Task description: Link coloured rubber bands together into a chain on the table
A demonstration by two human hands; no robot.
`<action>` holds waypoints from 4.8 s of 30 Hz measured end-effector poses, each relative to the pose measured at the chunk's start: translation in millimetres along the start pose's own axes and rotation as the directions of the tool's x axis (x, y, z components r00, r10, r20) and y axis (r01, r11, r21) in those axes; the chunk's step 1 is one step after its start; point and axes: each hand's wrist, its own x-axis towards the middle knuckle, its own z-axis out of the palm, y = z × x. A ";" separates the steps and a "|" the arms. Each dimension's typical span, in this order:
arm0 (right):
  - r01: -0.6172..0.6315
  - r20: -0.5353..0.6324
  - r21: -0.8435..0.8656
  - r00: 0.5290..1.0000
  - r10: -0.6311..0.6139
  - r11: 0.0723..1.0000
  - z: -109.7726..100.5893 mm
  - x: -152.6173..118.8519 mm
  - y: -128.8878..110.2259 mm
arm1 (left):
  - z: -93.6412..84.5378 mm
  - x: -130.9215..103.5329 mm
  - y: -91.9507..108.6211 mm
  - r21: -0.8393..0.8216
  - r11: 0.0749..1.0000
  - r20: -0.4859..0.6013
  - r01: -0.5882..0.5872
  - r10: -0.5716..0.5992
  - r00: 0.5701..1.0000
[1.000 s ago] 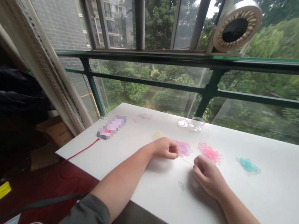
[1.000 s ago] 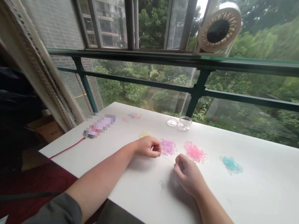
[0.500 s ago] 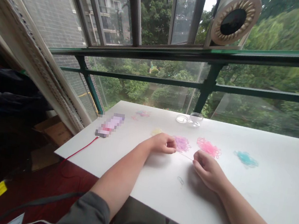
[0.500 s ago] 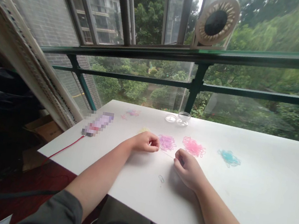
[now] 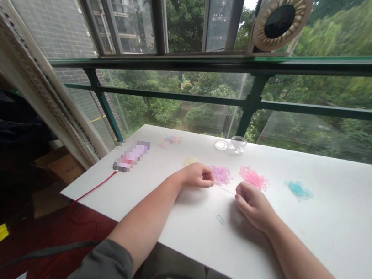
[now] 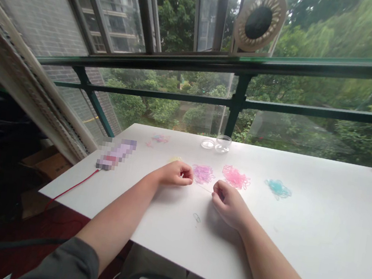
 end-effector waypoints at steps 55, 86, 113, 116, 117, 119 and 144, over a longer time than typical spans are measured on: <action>0.148 0.194 -0.246 0.976 -0.101 0.958 14.8 -3.3 -18.5 | -0.5 3.3 -17.4 0.048 0.996 -0.335 0.072 -0.052 0.941; -0.051 0.141 0.070 0.989 0.041 0.996 9.3 -2.6 -6.0 | 36.7 3.6 17.7 0.166 0.983 0.059 -0.072 0.063 0.996; 0.023 0.114 0.036 0.993 -0.027 0.999 8.4 -4.4 -8.6 | 27.8 1.1 15.4 0.044 0.997 0.101 0.067 -0.071 0.992; 0.001 0.045 0.115 0.999 -0.007 0.993 9.6 -1.4 -3.4 | 28.0 0.6 18.9 0.029 0.999 0.154 0.035 -0.039 0.987; 0.003 0.029 0.120 1.000 -0.007 0.993 9.8 -0.4 -2.6 | 28.0 0.6 19.8 0.028 0.999 0.162 0.032 -0.036 0.986; 0.011 0.006 0.107 1.000 -0.012 0.994 9.4 1.2 -2.8 | 27.9 1.0 21.0 0.028 0.999 0.164 0.034 -0.038 0.986; -0.028 0.041 0.280 0.999 0.017 0.960 7.0 1.6 -5.3 | 25.9 4.1 14.1 -0.102 0.993 0.163 0.055 -0.037 0.986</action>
